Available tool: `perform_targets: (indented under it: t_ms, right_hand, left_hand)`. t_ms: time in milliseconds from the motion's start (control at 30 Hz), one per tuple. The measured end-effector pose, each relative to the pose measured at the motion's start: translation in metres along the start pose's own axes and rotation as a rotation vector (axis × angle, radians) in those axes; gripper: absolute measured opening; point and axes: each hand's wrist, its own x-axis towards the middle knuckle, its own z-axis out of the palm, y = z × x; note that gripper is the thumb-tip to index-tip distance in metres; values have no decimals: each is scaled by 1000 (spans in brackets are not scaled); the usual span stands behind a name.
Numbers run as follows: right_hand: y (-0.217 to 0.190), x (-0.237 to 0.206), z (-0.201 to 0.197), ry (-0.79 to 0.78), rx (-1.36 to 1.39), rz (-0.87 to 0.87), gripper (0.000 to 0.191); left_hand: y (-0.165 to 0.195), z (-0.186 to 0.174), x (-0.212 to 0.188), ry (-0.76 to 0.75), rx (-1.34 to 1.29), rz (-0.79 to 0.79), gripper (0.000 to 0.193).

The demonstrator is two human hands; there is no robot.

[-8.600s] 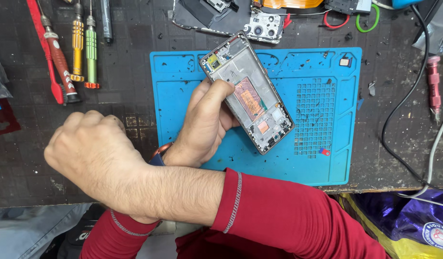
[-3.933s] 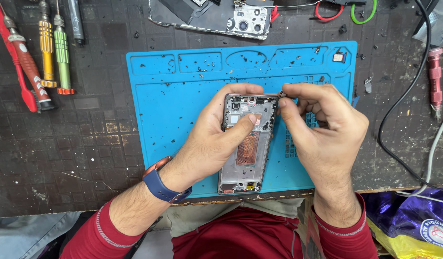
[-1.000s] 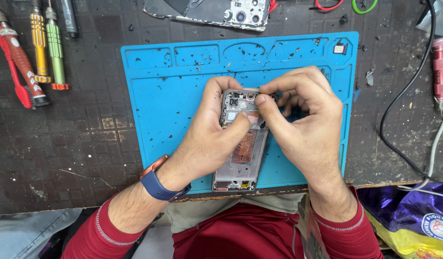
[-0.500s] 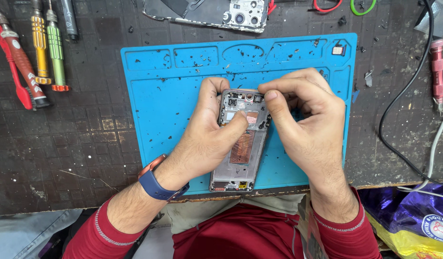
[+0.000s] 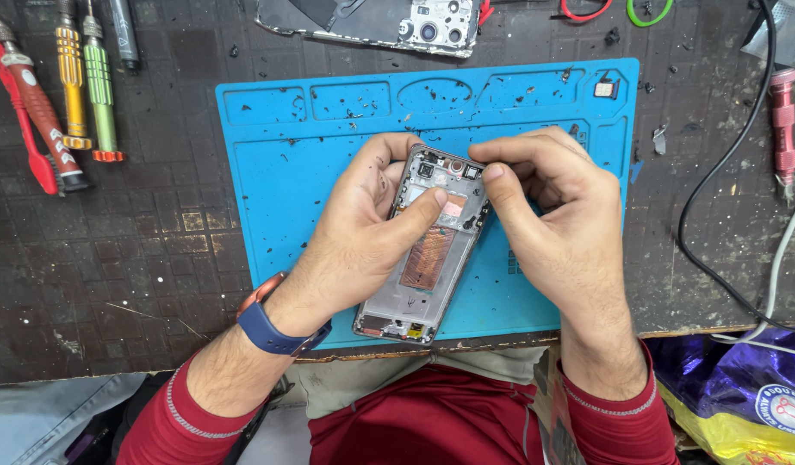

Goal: The person works on a disassembled smartphone on a blue silicone mat. They apply adhesive from a tube into the empty phone frame, pick up the motherboard assembly, seat it into the new frame, then fold and press an orange flex cable and press components into place by hand.

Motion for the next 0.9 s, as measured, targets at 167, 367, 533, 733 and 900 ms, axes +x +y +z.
perform_targets:
  t_ms: [167, 367, 533, 733, 900]
  right_hand:
    - [30, -13, -4, -51, 118, 165, 16]
    - [63, -27, 1, 59, 228, 159, 16]
    - [92, -48, -4, 135, 238, 149, 16]
    - [126, -69, 0, 187, 113, 202, 18]
    - [124, -80, -2, 191, -253, 95, 18]
  left_hand:
    - [-17, 0, -4, -12, 64, 1, 33]
    - [-19, -14, -19, 1, 678, 174, 68]
    - [-37, -13, -25, -35, 1081, 431, 88]
    - [-70, -10, -23, -57, 1279, 493, 79]
    - [-79, -11, -18, -110, 1329, 470, 80]
